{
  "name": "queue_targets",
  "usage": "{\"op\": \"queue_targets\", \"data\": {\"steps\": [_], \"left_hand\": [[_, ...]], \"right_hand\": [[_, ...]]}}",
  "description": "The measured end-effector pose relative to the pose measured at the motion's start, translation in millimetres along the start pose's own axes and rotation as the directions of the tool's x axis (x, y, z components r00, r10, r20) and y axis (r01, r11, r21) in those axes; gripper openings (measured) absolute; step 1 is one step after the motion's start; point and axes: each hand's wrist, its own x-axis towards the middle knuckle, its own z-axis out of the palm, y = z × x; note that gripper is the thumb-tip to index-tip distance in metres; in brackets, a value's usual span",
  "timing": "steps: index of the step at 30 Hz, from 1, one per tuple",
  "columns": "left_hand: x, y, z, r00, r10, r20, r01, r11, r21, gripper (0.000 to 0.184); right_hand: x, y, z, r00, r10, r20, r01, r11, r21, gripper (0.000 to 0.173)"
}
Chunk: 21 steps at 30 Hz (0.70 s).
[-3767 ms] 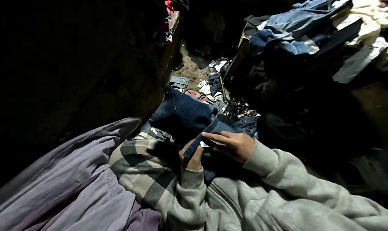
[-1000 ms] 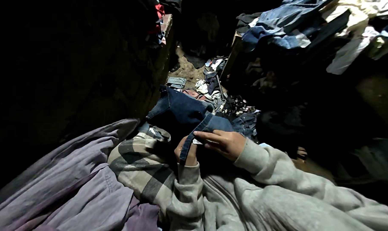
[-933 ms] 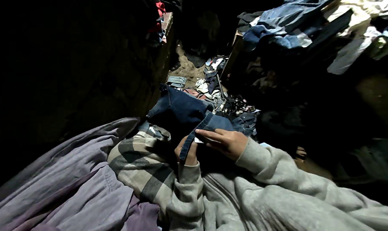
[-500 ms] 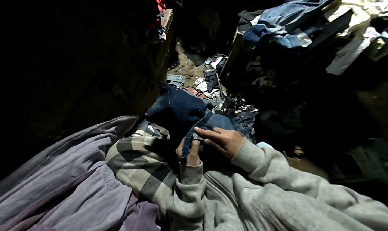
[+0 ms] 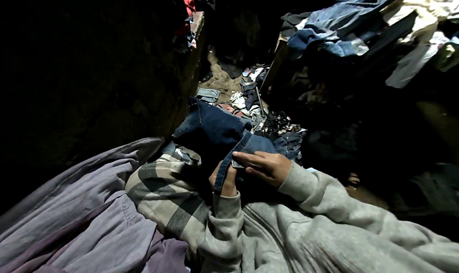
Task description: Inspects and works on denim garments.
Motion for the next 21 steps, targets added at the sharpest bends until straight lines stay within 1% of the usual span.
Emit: {"op": "queue_targets", "data": {"steps": [4, 7, 11, 13, 15, 17, 19, 21], "left_hand": [[1, -4, -2, 0.999, 0.034, 0.014, -0.034, 0.999, 0.001, 0.010], [-1, 0, 0, 0.997, 0.076, 0.017, -0.078, 0.994, 0.075, 0.009], [-4, 1, 1, 0.982, 0.187, 0.035, -0.190, 0.958, 0.214, 0.017], [-4, 1, 0, 0.973, 0.221, 0.070, -0.232, 0.935, 0.270, 0.020], [-5, 0, 4, 0.970, 0.234, 0.070, -0.244, 0.927, 0.285, 0.019], [-5, -1, 5, 0.975, 0.217, 0.049, -0.222, 0.943, 0.247, 0.018], [-4, 0, 4, 0.989, 0.148, 0.016, -0.148, 0.967, 0.206, 0.015], [-3, -2, 2, 0.993, 0.112, -0.036, -0.104, 0.980, 0.168, 0.012]], "right_hand": [[-1, 0, -1, 1.000, -0.010, 0.010, 0.010, 1.000, 0.001, 0.044], [0, 0, 1, 1.000, -0.009, -0.016, 0.008, 1.000, -0.011, 0.042], [2, -8, 3, 0.998, 0.059, -0.008, -0.059, 0.998, -0.036, 0.042], [5, -12, 6, 0.995, 0.100, -0.021, -0.100, 0.995, 0.000, 0.041], [8, -12, 9, 0.992, 0.125, -0.035, -0.123, 0.991, 0.044, 0.040], [9, -10, 8, 0.993, 0.118, -0.013, -0.117, 0.991, 0.067, 0.040], [9, -7, 4, 0.995, 0.099, 0.027, -0.101, 0.991, 0.092, 0.041], [7, -6, 0, 0.993, 0.092, 0.069, -0.097, 0.992, 0.079, 0.043]]}}
